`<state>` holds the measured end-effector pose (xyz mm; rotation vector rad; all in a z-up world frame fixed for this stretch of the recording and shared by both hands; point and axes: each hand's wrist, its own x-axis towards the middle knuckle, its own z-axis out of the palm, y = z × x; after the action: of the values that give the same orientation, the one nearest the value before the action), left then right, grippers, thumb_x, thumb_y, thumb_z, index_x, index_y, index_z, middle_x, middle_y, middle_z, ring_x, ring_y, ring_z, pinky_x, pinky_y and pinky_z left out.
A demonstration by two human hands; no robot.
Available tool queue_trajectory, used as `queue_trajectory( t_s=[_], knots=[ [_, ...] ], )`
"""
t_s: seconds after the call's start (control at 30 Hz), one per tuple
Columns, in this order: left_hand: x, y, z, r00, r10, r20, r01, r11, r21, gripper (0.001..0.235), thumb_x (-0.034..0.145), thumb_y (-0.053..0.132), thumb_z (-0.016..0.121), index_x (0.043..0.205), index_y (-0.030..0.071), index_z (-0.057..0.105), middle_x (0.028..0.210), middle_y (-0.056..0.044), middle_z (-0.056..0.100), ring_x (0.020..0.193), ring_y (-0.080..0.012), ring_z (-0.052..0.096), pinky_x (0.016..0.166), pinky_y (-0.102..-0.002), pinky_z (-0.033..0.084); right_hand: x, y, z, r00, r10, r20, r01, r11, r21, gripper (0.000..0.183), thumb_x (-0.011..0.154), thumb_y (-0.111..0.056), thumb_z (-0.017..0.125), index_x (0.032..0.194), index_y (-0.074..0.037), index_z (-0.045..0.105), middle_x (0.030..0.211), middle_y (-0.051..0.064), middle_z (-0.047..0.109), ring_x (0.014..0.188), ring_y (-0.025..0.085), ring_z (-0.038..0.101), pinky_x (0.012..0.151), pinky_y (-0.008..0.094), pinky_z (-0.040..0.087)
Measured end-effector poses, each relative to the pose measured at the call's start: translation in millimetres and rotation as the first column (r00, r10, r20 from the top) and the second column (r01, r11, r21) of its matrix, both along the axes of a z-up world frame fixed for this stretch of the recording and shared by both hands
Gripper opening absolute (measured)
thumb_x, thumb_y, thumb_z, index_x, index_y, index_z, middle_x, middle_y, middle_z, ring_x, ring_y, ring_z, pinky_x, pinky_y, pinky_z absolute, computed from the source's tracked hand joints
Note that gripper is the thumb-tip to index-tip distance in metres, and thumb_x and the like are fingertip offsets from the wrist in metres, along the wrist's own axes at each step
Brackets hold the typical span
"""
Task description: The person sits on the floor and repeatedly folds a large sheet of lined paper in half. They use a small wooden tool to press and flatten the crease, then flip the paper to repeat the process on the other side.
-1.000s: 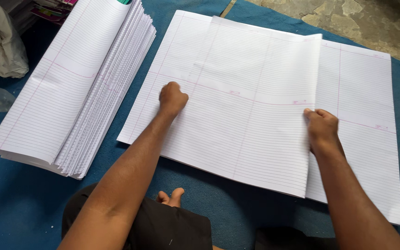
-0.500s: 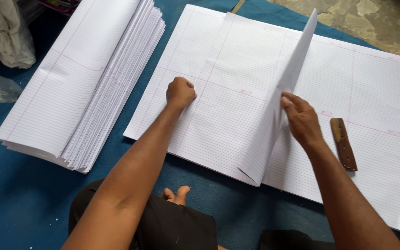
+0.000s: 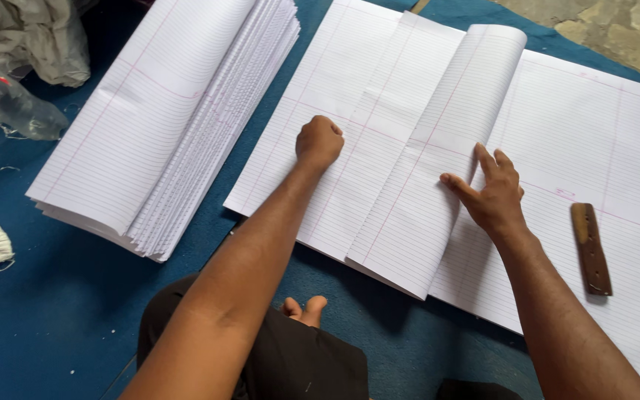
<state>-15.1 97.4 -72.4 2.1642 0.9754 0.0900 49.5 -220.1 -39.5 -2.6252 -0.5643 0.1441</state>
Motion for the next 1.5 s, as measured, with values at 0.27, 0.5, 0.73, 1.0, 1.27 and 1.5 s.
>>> queue_trajectory(
  t_s=[0.27, 0.5, 0.73, 1.0, 1.27, 1.5],
  knots=[
    [-4.7, 4.2, 3.6, 0.999, -0.032, 0.037, 0.034, 0.998, -0.053, 0.009, 0.083, 0.016, 0.076, 0.091, 0.012, 0.078, 0.097, -0.008, 0.079, 0.093, -0.0208, 0.075, 0.084, -0.035, 0.06, -5.5, 38.9, -22.0, 0.997, 0.076, 0.019, -0.077, 0.996, 0.048, 0.095, 0.087, -0.078, 0.05, 0.16, -0.019, 0.034, 0.162, 0.035, 0.01, 0.152, 0.05, 0.008, 0.116, 0.074, 0.003],
    [-14.3, 7.8, 14.5, 0.997, -0.023, 0.077, 0.041, 0.97, -0.24, 0.021, 0.078, 0.026, 0.084, 0.087, 0.009, 0.077, 0.09, -0.007, 0.08, 0.082, -0.0155, 0.077, 0.077, -0.03, 0.062, -15.8, 74.7, -17.3, 0.999, 0.046, -0.015, -0.045, 0.996, 0.078, 0.099, 0.083, -0.083, 0.047, 0.158, -0.018, 0.037, 0.166, 0.031, -0.002, 0.154, 0.049, 0.006, 0.117, 0.076, 0.0],
    [-17.4, 6.4, 20.3, 0.995, -0.03, 0.095, 0.048, 0.979, -0.2, 0.027, 0.068, 0.022, 0.092, 0.086, 0.009, 0.077, 0.089, -0.006, 0.078, 0.08, -0.0134, 0.074, 0.075, -0.028, 0.06, -21.6, 91.4, -18.6, 1.0, 0.028, -0.004, -0.028, 0.997, 0.076, 0.1, 0.082, -0.085, 0.045, 0.157, -0.019, 0.041, 0.167, 0.028, -0.005, 0.156, 0.047, -0.004, 0.114, 0.08, 0.0],
    [-17.8, 5.2, 23.8, 0.997, 0.025, 0.072, -0.003, 0.955, -0.296, 0.017, 0.075, 0.013, 0.085, 0.089, 0.01, 0.076, 0.086, -0.004, 0.08, 0.079, -0.0109, 0.077, 0.075, -0.024, 0.063, -22.5, 99.0, -24.3, 1.0, 0.02, 0.011, -0.02, 0.999, 0.039, 0.102, 0.081, -0.088, 0.045, 0.156, -0.019, 0.042, 0.167, 0.027, -0.007, 0.153, 0.049, -0.007, 0.115, 0.079, 0.001],
    [-18.8, 3.5, 28.0, 0.999, 0.023, 0.038, -0.013, 0.967, -0.255, 0.015, 0.077, 0.014, 0.084, 0.091, 0.011, 0.077, 0.09, -0.003, 0.079, 0.086, -0.0115, 0.075, 0.08, -0.027, 0.061, -21.2, 101.4, -30.0, 0.999, 0.015, 0.03, -0.015, 1.0, -0.006, 0.101, 0.082, -0.087, 0.044, 0.156, -0.019, 0.043, 0.168, 0.026, -0.005, 0.153, 0.05, -0.008, 0.115, 0.079, 0.0],
    [-18.9, 2.8, 30.7, 0.998, 0.042, 0.042, -0.028, 0.956, -0.292, 0.014, 0.08, 0.011, 0.081, 0.093, 0.01, 0.076, 0.093, -0.006, 0.079, 0.087, -0.013, 0.076, 0.08, -0.027, 0.063, -18.7, 103.4, -39.4, 0.996, 0.034, 0.086, -0.027, 0.997, -0.077, 0.099, 0.081, -0.088, 0.046, 0.155, -0.021, 0.045, 0.168, 0.027, -0.003, 0.152, 0.053, -0.006, 0.115, 0.079, 0.003]
  ],
)
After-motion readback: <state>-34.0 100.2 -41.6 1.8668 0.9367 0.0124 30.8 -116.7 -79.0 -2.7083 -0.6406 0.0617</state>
